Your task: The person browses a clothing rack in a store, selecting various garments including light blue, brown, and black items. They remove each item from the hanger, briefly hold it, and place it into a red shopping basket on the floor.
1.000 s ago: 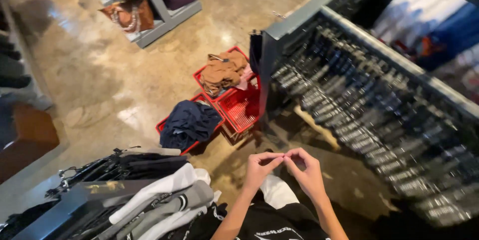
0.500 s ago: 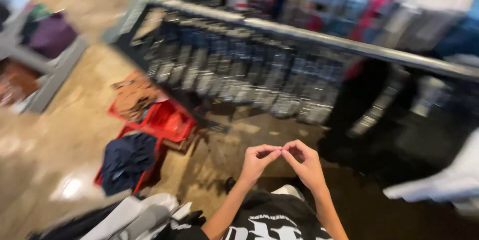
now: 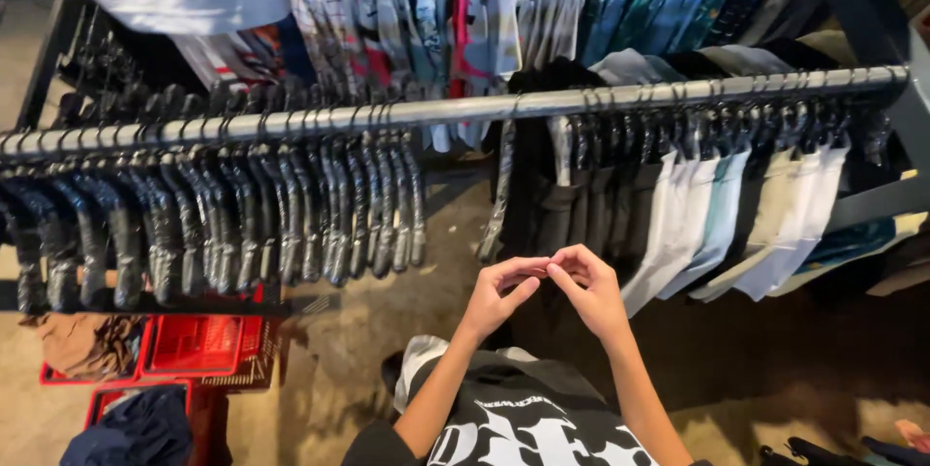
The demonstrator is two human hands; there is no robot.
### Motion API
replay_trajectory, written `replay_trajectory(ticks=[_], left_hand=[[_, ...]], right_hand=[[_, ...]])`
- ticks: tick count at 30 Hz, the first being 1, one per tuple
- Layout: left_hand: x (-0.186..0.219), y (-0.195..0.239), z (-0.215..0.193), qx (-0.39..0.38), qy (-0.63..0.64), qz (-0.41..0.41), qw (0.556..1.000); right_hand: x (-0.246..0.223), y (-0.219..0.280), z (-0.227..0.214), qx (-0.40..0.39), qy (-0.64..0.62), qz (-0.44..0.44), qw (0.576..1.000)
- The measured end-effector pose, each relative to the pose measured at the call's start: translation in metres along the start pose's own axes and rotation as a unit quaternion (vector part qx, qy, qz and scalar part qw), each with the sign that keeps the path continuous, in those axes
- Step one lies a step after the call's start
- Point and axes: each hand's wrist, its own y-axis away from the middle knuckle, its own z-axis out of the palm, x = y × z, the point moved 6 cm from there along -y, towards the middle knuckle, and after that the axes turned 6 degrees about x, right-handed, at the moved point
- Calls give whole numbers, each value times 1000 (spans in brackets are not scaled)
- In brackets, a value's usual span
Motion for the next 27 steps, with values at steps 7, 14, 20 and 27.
replay_trajectory(ticks=[7, 14, 20, 27], left_hand=[[2, -47, -11, 29, -71, 17, 997], [29, -99, -54, 54, -158, 94, 981], [22, -101, -85, 31, -237, 127, 963], [46, -49, -125, 117, -335, 152, 922]], right_hand=[[3, -44, 2, 31, -21, -1, 999], [-15, -114, 44, 65, -9, -106, 992], [-20, -149, 99, 70, 103, -154, 980], [-37, -133, 184, 31, 163, -256, 952]])
